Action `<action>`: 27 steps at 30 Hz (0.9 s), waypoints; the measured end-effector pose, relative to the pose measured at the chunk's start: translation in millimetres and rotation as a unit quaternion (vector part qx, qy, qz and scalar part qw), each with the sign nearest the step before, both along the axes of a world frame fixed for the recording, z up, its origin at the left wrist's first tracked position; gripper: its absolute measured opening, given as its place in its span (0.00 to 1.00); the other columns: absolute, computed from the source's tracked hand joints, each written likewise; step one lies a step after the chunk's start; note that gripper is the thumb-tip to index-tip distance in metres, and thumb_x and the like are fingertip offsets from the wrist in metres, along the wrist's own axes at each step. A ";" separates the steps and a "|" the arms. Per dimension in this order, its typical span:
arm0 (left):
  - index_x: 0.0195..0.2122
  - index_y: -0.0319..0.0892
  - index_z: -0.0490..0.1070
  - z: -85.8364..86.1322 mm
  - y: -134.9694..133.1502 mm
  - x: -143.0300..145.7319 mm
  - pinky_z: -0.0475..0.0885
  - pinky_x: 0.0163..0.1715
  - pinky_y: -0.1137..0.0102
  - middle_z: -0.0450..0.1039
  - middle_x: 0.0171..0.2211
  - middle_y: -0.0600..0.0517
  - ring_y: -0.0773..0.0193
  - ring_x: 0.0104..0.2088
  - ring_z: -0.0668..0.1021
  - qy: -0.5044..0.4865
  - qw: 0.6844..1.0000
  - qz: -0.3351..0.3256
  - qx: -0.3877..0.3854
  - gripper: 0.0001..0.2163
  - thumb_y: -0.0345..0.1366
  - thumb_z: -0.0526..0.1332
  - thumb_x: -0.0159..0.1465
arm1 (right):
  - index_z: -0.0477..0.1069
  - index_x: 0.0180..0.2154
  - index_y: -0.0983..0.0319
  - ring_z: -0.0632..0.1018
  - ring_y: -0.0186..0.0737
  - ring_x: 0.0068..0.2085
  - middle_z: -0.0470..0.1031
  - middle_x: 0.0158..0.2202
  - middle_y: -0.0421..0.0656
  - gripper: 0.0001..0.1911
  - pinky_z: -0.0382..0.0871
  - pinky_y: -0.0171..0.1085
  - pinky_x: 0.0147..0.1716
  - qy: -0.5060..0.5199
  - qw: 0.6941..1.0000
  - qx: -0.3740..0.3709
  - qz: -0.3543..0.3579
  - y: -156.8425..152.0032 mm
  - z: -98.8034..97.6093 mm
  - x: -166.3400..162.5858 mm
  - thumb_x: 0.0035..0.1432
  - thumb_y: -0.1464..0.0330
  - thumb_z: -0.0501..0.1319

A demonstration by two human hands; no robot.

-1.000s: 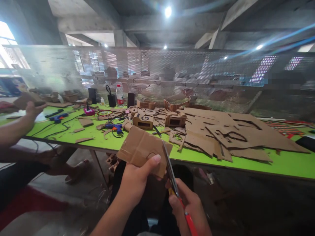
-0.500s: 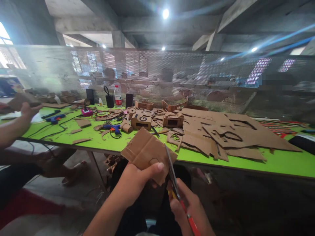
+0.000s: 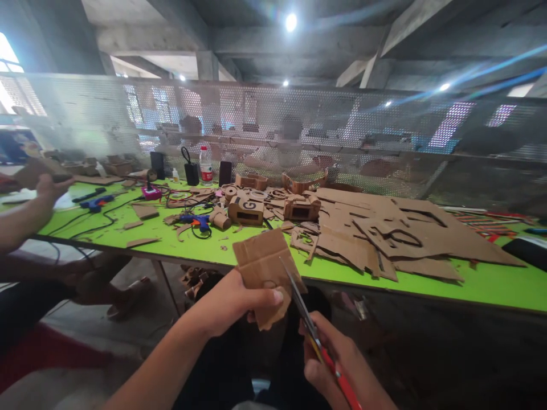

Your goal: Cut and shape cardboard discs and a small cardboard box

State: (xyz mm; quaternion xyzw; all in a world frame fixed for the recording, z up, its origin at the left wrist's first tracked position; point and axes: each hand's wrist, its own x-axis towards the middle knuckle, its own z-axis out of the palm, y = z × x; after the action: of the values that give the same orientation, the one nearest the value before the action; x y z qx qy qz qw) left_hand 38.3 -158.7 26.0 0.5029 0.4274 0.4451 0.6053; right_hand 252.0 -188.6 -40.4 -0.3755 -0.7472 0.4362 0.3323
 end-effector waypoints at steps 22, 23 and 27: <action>0.31 0.38 0.69 -15.5 -15.6 47.1 0.65 0.12 0.79 0.72 0.17 0.55 0.72 0.14 0.70 -0.106 0.980 0.167 0.018 0.23 0.53 0.72 0.48 | 0.72 0.45 0.62 0.59 0.29 0.21 0.71 0.28 0.40 0.36 0.54 0.30 0.17 0.173 0.974 -0.013 -0.147 -10.6 -5.1 -46.4 0.58 0.37 0.53; 0.30 0.38 0.69 -15.6 -15.3 44.9 0.65 0.11 0.79 0.72 0.17 0.55 0.72 0.13 0.69 -0.097 0.983 0.157 0.022 0.23 0.52 0.72 0.49 | 0.72 0.43 0.62 0.58 0.29 0.21 0.67 0.25 0.38 0.36 0.51 0.31 0.17 0.156 0.977 -0.015 -0.147 -10.8 -4.9 -42.8 0.59 0.37 0.52; 0.30 0.38 0.70 -15.2 -14.3 32.0 0.64 0.10 0.80 0.72 0.17 0.55 0.75 0.12 0.65 -0.081 0.990 0.113 0.027 0.19 0.49 0.71 0.51 | 0.69 0.35 0.61 0.56 0.30 0.20 0.53 0.20 0.33 0.33 0.48 0.33 0.18 0.094 0.985 -0.008 -0.142 -9.5 -4.6 -26.1 0.58 0.36 0.52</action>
State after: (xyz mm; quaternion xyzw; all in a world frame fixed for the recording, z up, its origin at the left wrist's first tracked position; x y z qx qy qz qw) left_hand 70.3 -173.0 10.8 0.4304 0.4189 0.5611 0.5696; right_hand 225.9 -198.0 -45.0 -0.4374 -0.6482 0.4240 0.4568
